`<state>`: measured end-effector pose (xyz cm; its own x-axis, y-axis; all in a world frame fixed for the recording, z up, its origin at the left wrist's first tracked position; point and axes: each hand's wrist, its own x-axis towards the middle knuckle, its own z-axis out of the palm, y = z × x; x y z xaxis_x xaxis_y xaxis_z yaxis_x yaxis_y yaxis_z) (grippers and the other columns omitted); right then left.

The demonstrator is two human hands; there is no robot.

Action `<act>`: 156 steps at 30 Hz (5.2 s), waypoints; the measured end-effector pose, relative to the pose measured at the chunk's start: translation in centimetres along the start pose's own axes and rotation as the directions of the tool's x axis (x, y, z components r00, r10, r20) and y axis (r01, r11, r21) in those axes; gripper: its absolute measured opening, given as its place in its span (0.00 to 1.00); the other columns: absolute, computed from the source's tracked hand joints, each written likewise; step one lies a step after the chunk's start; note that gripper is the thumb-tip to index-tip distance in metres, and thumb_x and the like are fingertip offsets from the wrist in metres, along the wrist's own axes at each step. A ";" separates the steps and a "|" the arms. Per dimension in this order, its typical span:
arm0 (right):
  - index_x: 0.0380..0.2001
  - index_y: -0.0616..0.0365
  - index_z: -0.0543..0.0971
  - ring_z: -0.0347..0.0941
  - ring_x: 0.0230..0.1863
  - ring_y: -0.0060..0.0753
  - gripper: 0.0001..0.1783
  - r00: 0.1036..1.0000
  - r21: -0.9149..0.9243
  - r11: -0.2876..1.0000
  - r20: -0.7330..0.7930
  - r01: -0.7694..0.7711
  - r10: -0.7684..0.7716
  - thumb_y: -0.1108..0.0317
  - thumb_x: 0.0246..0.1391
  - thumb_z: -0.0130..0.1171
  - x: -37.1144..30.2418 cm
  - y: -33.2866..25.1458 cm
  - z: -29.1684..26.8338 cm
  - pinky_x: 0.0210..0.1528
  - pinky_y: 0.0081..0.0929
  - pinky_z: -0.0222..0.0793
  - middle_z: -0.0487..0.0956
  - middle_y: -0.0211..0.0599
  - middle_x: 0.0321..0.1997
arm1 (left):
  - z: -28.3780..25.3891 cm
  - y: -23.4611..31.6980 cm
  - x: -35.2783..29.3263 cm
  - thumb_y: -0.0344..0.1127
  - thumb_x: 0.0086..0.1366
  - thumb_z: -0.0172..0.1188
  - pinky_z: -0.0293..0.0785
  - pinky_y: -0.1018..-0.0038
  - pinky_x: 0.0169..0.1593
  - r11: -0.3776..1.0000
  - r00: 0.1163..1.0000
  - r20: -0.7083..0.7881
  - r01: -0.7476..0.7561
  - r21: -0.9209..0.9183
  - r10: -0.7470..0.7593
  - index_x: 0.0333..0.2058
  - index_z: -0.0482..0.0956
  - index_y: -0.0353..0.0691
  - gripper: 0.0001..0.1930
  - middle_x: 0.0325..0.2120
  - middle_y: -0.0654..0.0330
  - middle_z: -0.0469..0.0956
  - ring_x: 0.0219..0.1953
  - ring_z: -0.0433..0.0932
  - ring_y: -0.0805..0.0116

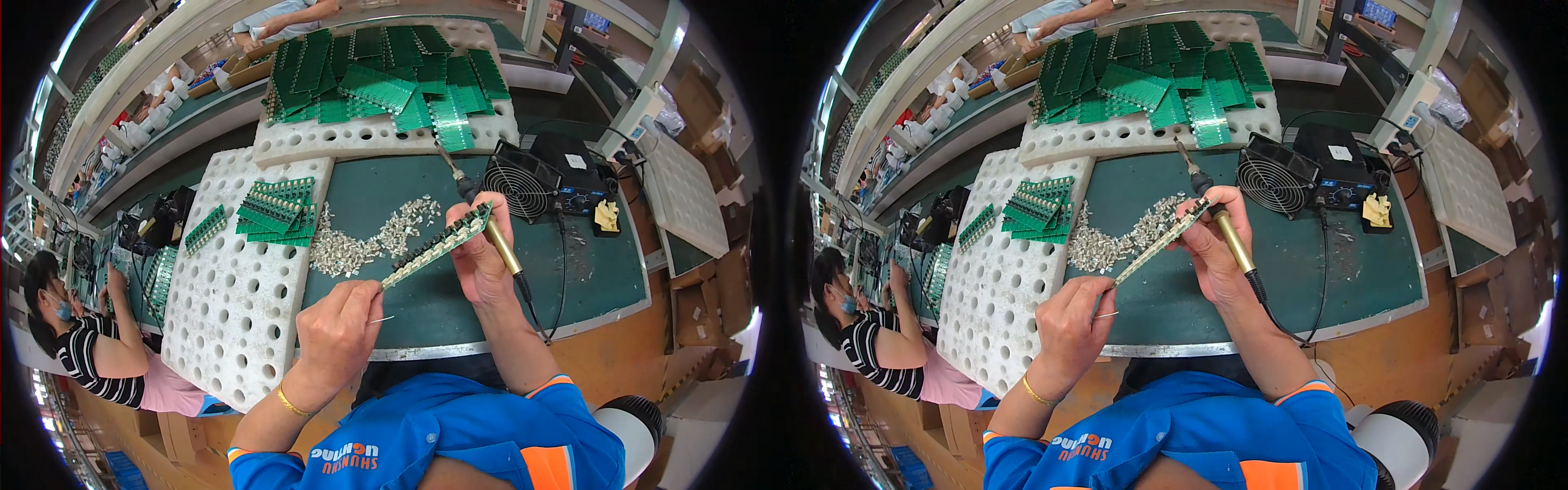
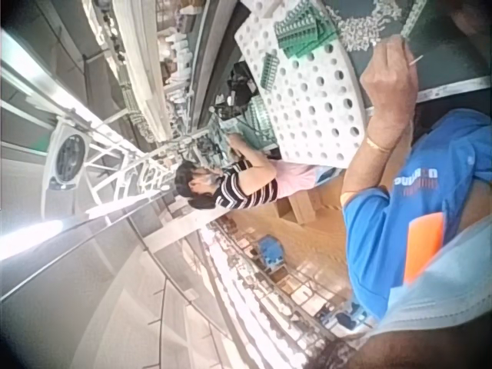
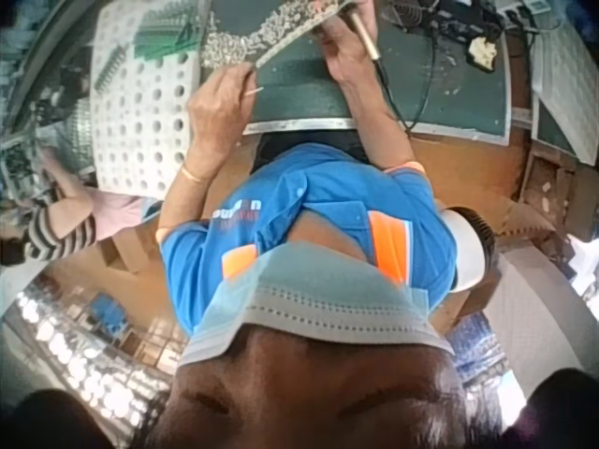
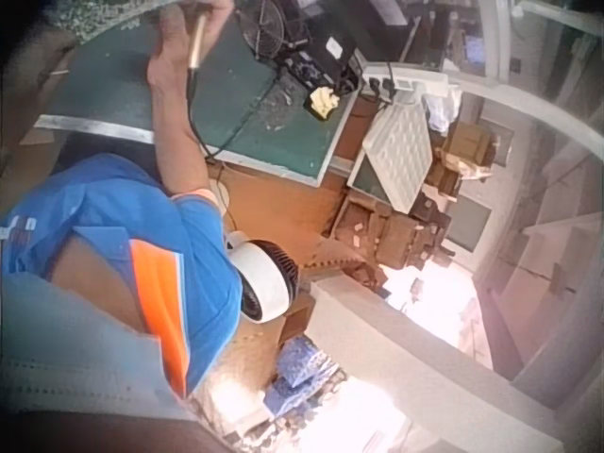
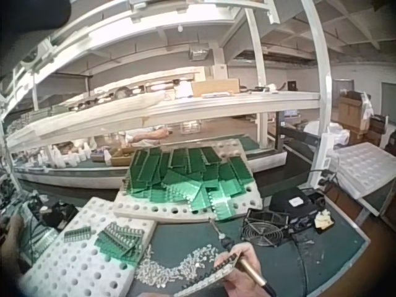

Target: The person handles and turns circuit boards by hand, places a circuit board onto the workbench, and solders electronic components onto the board using a soldering iron and solder wire.

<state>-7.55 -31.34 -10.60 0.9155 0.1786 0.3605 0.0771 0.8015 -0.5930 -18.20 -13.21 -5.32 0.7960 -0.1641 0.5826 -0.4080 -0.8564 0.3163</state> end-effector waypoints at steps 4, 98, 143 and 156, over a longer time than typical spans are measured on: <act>0.44 0.51 0.65 0.78 0.37 0.27 0.23 0.999 -0.009 1.000 -0.030 -0.013 0.013 0.69 0.52 0.69 -0.2 0.0 0.3 0.36 0.26 0.79 0.78 0.34 0.40 | 0.3 -0.3 0.0 0.22 0.55 0.65 0.75 0.69 0.28 1.000 1.000 0.024 0.013 -0.018 -0.012 0.34 0.77 0.37 0.08 0.27 0.56 0.79 0.26 0.80 0.59; 0.44 0.54 0.72 0.67 0.35 0.45 0.26 0.867 -0.914 0.083 0.404 0.398 0.293 0.68 0.40 0.70 -9.4 -1.0 -3.5 0.36 0.40 0.62 0.72 0.41 0.33 | 6.2 -0.7 -4.9 0.28 0.65 0.61 0.70 0.83 0.39 -0.039 0.205 0.836 0.965 -0.260 -0.509 0.37 0.80 0.32 0.05 0.30 0.63 0.79 0.33 0.75 0.80; 0.44 0.56 0.71 0.67 0.33 0.45 0.25 0.876 -0.907 0.070 0.419 0.415 0.239 0.73 0.41 0.69 -9.6 -0.5 -3.7 0.34 0.40 0.63 0.72 0.42 0.30 | 5.8 -0.8 -5.7 0.28 0.67 0.56 0.70 0.82 0.37 0.007 0.279 0.810 0.947 -0.322 -0.516 0.42 0.79 0.27 0.10 0.30 0.62 0.79 0.34 0.73 0.80; 0.44 0.56 0.71 0.67 0.32 0.45 0.25 0.877 -0.907 0.066 0.418 0.415 0.236 0.74 0.40 0.69 -9.6 -0.5 -3.7 0.34 0.40 0.63 0.72 0.42 0.30 | 5.3 -1.0 -5.6 0.28 0.67 0.57 0.70 0.81 0.42 -0.019 0.237 0.828 0.958 -0.286 -0.507 0.45 0.78 0.28 0.11 0.32 0.64 0.77 0.37 0.73 0.79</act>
<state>-14.90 -35.63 -16.43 0.6561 0.5843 0.4776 0.7433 -0.3909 -0.5428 -19.83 -14.00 -12.89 0.7663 -0.0099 -0.6425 0.6425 -0.0010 0.7663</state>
